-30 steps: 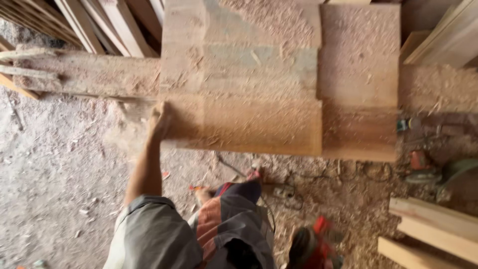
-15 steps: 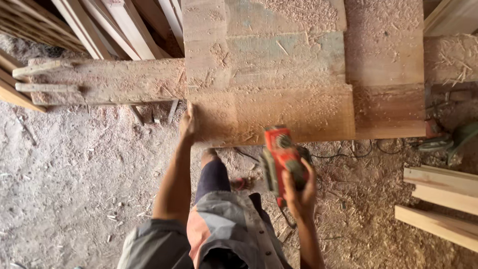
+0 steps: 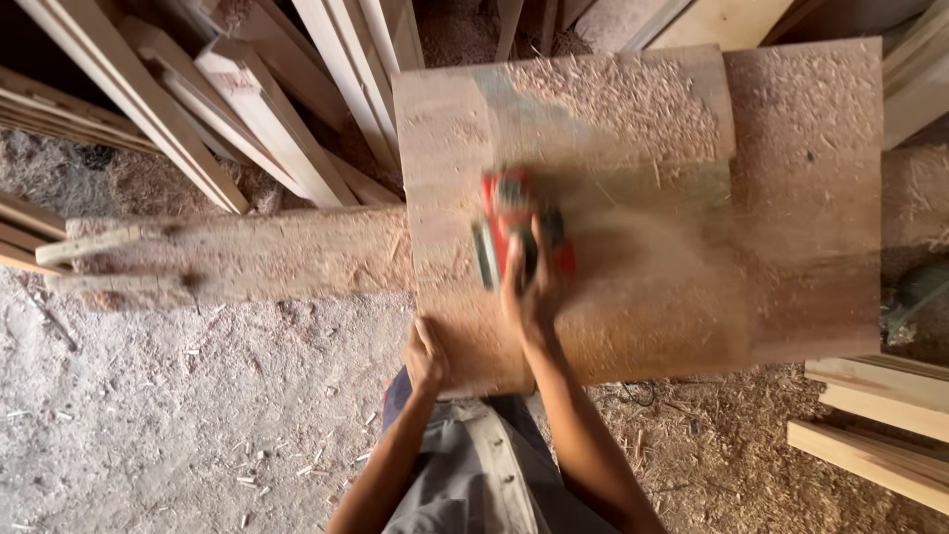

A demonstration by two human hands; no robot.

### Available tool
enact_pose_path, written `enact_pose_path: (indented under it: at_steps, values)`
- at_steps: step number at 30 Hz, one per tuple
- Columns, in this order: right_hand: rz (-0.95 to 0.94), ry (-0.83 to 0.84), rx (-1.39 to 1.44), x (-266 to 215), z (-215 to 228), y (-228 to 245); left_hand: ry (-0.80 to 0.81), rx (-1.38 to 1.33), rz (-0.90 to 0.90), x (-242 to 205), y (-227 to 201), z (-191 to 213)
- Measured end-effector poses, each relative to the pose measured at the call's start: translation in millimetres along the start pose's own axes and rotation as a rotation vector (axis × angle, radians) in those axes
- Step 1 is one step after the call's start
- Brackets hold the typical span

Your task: The person sands a piece of wood using an electric sander, moving it across the surface and edges.

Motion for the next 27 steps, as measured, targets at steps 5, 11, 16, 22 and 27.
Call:
enact_pose_path:
  at_steps: [5,11,16,22,27]
  values:
    - [-0.263,-0.014,0.024,130,-92,-7,-0.045,-0.013,-0.051,-11,-38,23]
    - [-0.286,0.224,0.692,197,-111,-23,-0.034,-0.051,-0.078,-10,-39,26]
    - [-0.314,0.357,0.863,191,-104,-27,-0.016,-0.021,-0.053,-6,-18,16]
    - [-0.313,0.329,0.712,98,-50,-19,-0.036,-0.111,-0.125,3,10,1]
    - [-0.366,0.324,0.575,-73,59,5,-0.029,-0.036,-0.111,11,15,-6]
Point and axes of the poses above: each hand's wrist, its own x-axis towards the middle knuckle, its own z-axis out of the back of the hand, y = z × x, the point moved 1 cm from there along x, towards the middle knuckle, and after that the axes turned 9 degrees about x, right-handed, at the moved point
